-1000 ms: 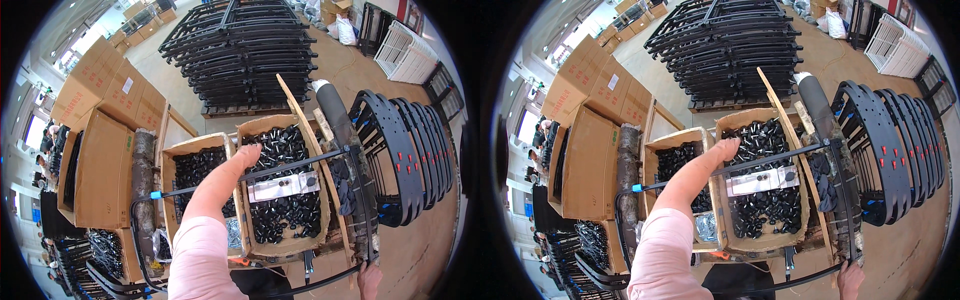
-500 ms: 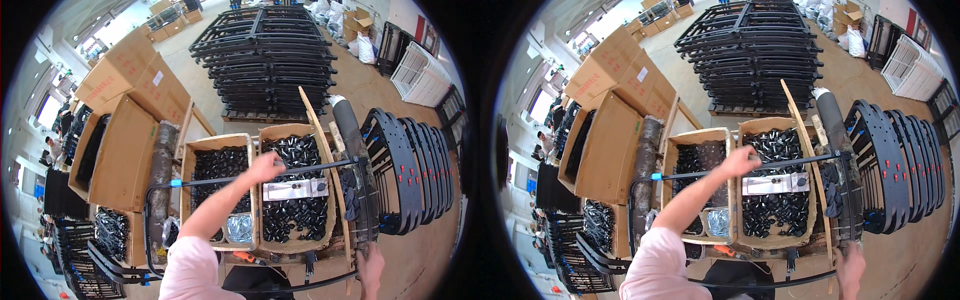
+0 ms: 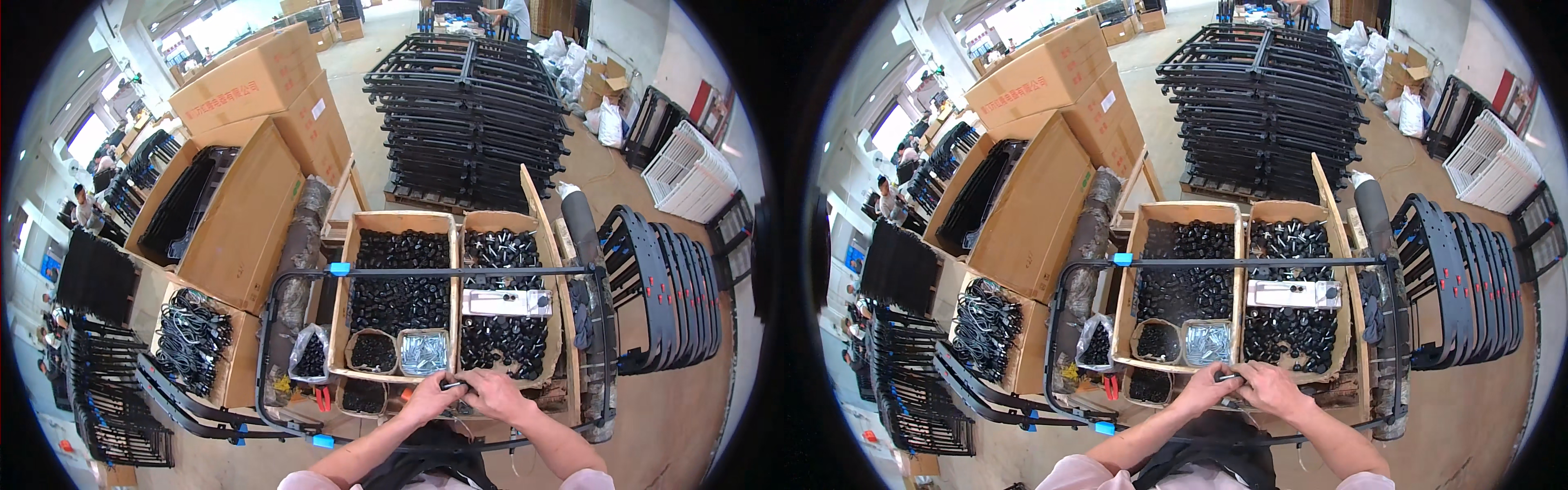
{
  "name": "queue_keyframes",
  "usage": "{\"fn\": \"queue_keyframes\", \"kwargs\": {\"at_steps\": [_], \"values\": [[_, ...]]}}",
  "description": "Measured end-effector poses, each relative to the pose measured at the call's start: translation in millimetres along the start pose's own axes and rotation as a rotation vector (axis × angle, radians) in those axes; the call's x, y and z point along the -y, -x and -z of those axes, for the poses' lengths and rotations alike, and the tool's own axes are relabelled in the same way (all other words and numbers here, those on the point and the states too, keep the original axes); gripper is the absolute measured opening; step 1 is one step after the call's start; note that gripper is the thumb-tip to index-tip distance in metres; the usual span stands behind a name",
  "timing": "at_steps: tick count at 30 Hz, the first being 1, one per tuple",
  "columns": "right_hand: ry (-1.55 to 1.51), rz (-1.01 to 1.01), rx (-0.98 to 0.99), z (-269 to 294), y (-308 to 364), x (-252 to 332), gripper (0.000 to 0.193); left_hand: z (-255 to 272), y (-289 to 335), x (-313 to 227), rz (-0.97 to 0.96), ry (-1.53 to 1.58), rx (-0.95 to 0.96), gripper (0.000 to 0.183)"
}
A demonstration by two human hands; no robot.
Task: The person assembles electronic components in a factory setting. They use a power drill to secure parts onto a black frame, connect wires, and place the finished unit into a cardboard box.
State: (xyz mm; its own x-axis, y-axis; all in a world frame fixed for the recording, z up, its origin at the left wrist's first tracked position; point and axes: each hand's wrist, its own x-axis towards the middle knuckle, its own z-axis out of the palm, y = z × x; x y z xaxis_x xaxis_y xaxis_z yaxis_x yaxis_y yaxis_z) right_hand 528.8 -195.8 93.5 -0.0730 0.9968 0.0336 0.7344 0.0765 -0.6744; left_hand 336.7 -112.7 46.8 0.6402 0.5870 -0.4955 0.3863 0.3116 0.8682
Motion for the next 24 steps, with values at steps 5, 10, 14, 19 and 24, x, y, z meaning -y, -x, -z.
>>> {"fn": "queue_keyframes", "kwargs": {"at_steps": [5,10,14,19,24], "values": [[0.049,-0.243,-0.074,6,-18,18,0.035,59,38,27,-0.068,0.070,0.046,0.049],[-0.039,-0.402,-0.241,25,-60,-25,0.034,101,92,35,-0.228,-0.144,0.031,0.042],[0.048,-0.265,-0.321,43,-124,-63,0.035,115,145,15,-0.365,-0.395,-0.127,0.037],[0.173,-0.199,-0.213,51,-193,-95,0.039,103,187,36,-0.155,-0.398,-0.300,0.039],[0.245,-0.093,-0.065,50,-216,-119,0.038,80,202,67,-0.278,-0.476,-0.460,0.041]]}}
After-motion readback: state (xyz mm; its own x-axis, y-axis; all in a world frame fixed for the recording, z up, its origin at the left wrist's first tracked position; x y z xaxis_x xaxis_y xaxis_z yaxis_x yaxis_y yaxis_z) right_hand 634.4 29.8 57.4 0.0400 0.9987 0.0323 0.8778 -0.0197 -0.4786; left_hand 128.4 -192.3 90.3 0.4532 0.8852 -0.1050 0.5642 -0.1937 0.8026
